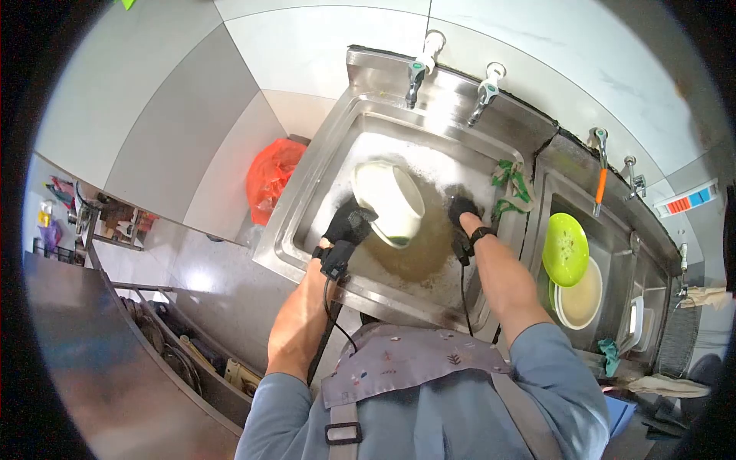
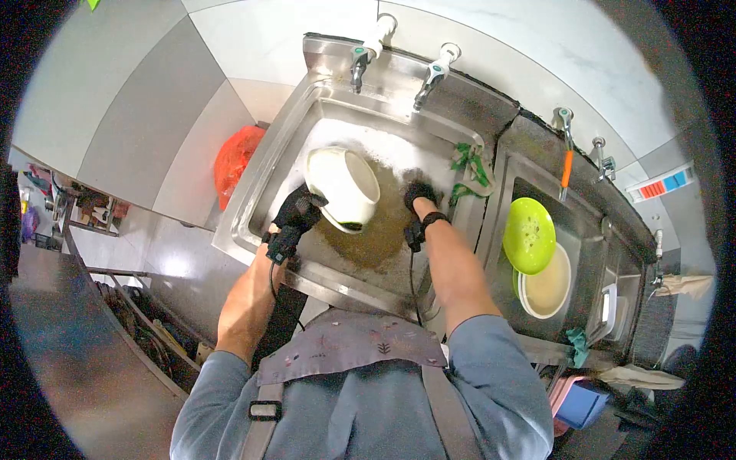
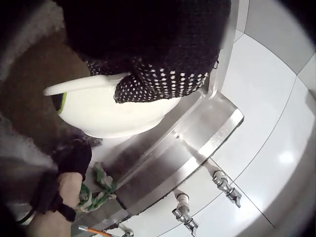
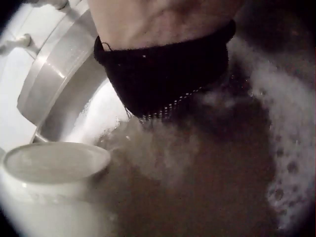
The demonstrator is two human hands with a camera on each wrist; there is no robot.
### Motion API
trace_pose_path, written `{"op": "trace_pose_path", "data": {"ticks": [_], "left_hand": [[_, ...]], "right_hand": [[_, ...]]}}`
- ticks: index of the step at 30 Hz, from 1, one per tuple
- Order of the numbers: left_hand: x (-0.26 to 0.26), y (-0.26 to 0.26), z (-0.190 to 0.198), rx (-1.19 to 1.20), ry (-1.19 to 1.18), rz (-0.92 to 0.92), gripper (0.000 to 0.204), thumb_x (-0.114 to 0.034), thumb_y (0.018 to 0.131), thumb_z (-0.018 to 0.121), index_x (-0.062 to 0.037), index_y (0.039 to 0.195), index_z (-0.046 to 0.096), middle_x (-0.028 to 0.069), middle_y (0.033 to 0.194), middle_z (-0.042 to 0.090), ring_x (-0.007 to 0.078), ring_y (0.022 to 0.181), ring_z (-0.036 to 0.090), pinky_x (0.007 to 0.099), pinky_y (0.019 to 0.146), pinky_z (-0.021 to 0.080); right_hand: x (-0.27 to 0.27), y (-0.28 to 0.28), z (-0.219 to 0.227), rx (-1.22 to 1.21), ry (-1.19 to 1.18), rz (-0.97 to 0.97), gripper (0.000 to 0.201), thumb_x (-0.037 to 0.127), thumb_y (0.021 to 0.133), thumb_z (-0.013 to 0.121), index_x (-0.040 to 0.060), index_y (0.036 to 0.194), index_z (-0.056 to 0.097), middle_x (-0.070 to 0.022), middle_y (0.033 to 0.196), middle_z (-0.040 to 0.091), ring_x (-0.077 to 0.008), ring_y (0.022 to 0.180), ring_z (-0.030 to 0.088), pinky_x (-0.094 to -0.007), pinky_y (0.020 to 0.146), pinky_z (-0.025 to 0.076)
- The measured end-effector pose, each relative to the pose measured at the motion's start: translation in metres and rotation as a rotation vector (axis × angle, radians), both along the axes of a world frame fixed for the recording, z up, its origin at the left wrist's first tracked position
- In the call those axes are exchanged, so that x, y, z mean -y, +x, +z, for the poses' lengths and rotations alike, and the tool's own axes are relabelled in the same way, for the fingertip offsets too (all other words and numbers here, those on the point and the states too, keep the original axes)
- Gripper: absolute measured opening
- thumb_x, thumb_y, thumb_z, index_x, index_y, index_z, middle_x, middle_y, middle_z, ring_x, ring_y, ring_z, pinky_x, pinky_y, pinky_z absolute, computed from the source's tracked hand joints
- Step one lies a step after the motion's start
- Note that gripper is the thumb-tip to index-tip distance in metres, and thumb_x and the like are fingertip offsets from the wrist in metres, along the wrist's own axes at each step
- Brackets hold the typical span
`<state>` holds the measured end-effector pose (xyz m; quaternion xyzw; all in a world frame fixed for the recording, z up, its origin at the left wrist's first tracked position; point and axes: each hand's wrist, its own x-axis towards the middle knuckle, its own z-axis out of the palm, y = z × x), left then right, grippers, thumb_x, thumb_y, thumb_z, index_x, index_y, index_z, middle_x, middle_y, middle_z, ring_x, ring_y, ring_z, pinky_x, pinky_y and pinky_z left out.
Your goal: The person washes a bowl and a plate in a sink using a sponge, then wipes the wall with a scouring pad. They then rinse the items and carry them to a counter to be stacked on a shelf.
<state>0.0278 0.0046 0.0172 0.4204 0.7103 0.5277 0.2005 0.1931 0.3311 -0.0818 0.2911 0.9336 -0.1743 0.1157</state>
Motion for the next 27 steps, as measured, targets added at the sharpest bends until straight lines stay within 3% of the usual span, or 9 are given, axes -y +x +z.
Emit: {"op": "trace_pose_path", "data": {"ticks": [4,10,14,16,18,19,22,23,27], "left_hand": [[-0.002,0.006,-0.014,-0.174,-0.076,0.042,0.021,-0.011,0.077,0.066,-0.0062,0.097,0.068,0.0153,0.097,0.068,0.0311,0.093,0.066,0.0388,0.084,0.053],[-0.014,0.01,0.008,-0.189,-0.148,0.003,0.028,-0.011,0.079,0.066,-0.0036,0.105,0.065,0.0154,0.1,0.068,0.0316,0.096,0.065,0.0392,0.084,0.052],[-0.034,0.009,-0.012,0.198,0.106,-0.088,0.033,-0.009,0.09,0.058,-0.0015,0.123,0.059,0.0156,0.117,0.065,0.0211,0.106,0.061,0.0331,0.095,0.048],[-0.035,0.013,0.003,0.907,0.402,-0.234,0.035,-0.008,0.09,0.057,-0.0002,0.124,0.059,0.0155,0.123,0.063,0.0215,0.111,0.06,0.0321,0.099,0.046],[-0.026,0.009,0.016,-0.176,-0.151,-0.253,0.041,-0.006,0.085,0.061,0.0016,0.125,0.057,0.0135,0.12,0.064,0.0202,0.108,0.06,0.0314,0.097,0.046],[-0.03,0.015,0.011,0.11,0.026,-0.241,0.045,0.003,0.079,0.06,0.0035,0.123,0.058,0.0076,0.093,0.067,0.0148,0.083,0.06,0.0304,0.076,0.05],[-0.027,0.018,0.02,0.395,-0.149,-0.257,0.053,0.001,0.076,0.063,0.0031,0.129,0.055,0.009,0.111,0.067,0.0158,0.098,0.06,0.0282,0.089,0.049],[-0.028,0.022,0.015,0.438,0.031,-0.259,0.054,0.003,0.076,0.06,0.0027,0.13,0.055,0.0061,0.102,0.068,0.012,0.085,0.061,0.0255,0.076,0.051],[-0.016,0.017,0.017,0.476,0.018,-0.27,0.048,0.003,0.078,0.058,0.0034,0.126,0.056,0.0045,0.09,0.067,0.0095,0.073,0.061,0.0227,0.065,0.051]], "right_hand": [[0.037,-0.003,0.032,-0.17,-0.267,-0.037,0.035,0.021,0.085,0.061,0.0022,0.115,0.063,-0.0187,0.117,0.063,-0.0354,0.106,0.062,-0.0417,0.093,0.049],[0.131,-0.01,0.184,-0.716,-0.373,0.174,0.04,0.015,0.082,0.065,0.0004,0.119,0.058,-0.0183,0.118,0.061,-0.0362,0.109,0.059,-0.0393,0.095,0.047],[0.164,-0.02,0.186,-0.924,0.064,0.475,0.025,0.007,0.081,0.058,0.0031,0.105,0.066,-0.0175,0.105,0.065,-0.0349,0.103,0.06,-0.0457,0.094,0.046],[0.153,-0.028,0.184,-0.924,0.041,0.5,0.026,0.008,0.081,0.059,0.0025,0.105,0.066,-0.0187,0.104,0.065,-0.0355,0.102,0.06,-0.0462,0.094,0.046],[0.139,-0.043,0.18,-0.895,-0.013,0.473,0.029,0.009,0.078,0.062,0.0021,0.107,0.065,-0.0199,0.105,0.065,-0.0363,0.099,0.062,-0.0464,0.091,0.048],[0.131,-0.049,0.179,-0.923,0.024,0.428,0.029,0.013,0.081,0.061,0.0024,0.108,0.065,-0.0204,0.106,0.065,-0.035,0.099,0.062,-0.046,0.089,0.049],[0.095,-0.068,0.194,-0.692,-0.371,0.225,0.034,0.019,0.087,0.058,0.0035,0.117,0.062,-0.0172,0.113,0.065,-0.0299,0.103,0.063,-0.0402,0.091,0.049],[0.077,-0.074,0.196,-0.59,-0.491,0.2,0.037,0.017,0.088,0.059,0.0028,0.122,0.06,-0.0144,0.118,0.066,-0.0272,0.106,0.063,-0.0359,0.094,0.048],[0.001,-0.076,0.127,-0.57,-0.136,0.466,0.034,0.02,0.096,0.05,0.0032,0.124,0.061,-0.0145,0.119,0.066,-0.0264,0.106,0.063,-0.0343,0.094,0.047]]}}
